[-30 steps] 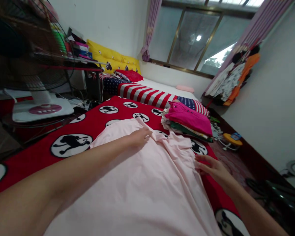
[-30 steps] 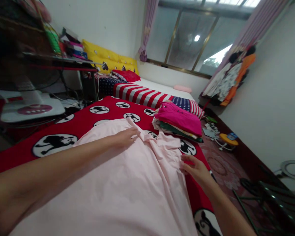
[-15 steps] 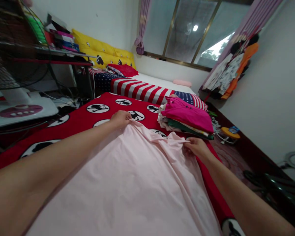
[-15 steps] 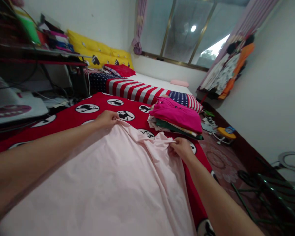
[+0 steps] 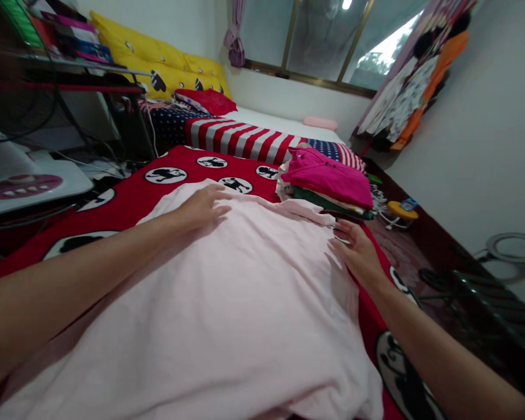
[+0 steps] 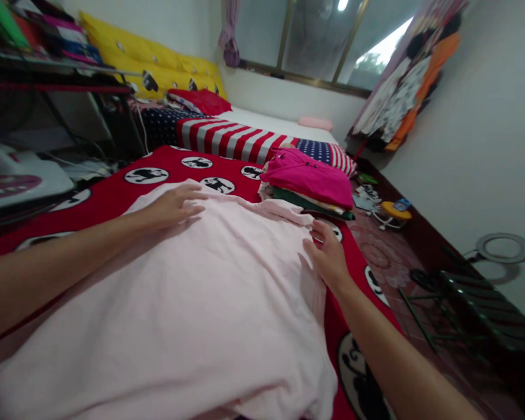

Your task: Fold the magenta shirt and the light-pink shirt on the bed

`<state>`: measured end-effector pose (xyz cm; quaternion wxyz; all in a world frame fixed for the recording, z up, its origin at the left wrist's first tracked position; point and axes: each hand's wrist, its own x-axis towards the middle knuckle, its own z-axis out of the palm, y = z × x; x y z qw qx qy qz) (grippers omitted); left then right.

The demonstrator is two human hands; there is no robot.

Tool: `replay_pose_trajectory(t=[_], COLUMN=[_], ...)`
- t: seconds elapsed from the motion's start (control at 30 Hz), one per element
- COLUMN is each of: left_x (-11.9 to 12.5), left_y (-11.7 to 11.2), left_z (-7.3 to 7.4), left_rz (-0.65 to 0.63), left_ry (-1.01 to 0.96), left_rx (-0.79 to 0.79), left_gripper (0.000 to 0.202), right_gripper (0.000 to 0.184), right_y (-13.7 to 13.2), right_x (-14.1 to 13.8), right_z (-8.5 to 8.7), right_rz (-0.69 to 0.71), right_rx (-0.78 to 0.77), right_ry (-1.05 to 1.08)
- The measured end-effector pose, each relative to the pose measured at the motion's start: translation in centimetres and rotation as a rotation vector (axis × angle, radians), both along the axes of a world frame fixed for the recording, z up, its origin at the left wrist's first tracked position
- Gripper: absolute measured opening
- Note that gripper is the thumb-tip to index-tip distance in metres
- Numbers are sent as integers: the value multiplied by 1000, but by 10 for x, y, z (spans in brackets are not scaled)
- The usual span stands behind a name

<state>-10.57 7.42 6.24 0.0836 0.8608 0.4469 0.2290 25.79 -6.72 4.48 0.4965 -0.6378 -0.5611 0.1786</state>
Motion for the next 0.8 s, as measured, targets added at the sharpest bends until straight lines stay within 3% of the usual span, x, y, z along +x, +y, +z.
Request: replay_pose_trajectory(t=[0.1, 0.17, 0.3, 0.4, 0.5, 0.57, 0.67, 0.8], left_x=[1, -2, -9, -9, -8, -8, -12, -26], left_y=[-45, -60, -58, -52, -64, -86, -137, -208], left_z=[-11, -20, -37, -40, -28, -13, 14, 41], left_rz=[-307, -356, -143, -57, -73, -146, -293, -387], left_ry=[228, 348, 392, 377, 342, 244, 94, 277], left_rx=[-120, -150, -88, -71, -118, -170, -308, -553], left_gripper=[48, 55, 61, 61, 57, 48, 30, 23], right_gripper=[34, 26, 23, 23, 21, 24, 36, 23], right_y=[-46, -72, -113, -138, -164, -182, -201, -205], right_x=[7, 11, 12, 5, -4, -9, -18, -29], right_z=[3, 6, 8, 9, 10, 9, 3, -5], right_rz=[5, 11, 65, 174, 269, 347, 482, 509], right_rx=[-85, -179, -268, -201, -56, -29, -52, -81], right_ry=[-132, -176, -284, -395, -518, -592, -682, -736])
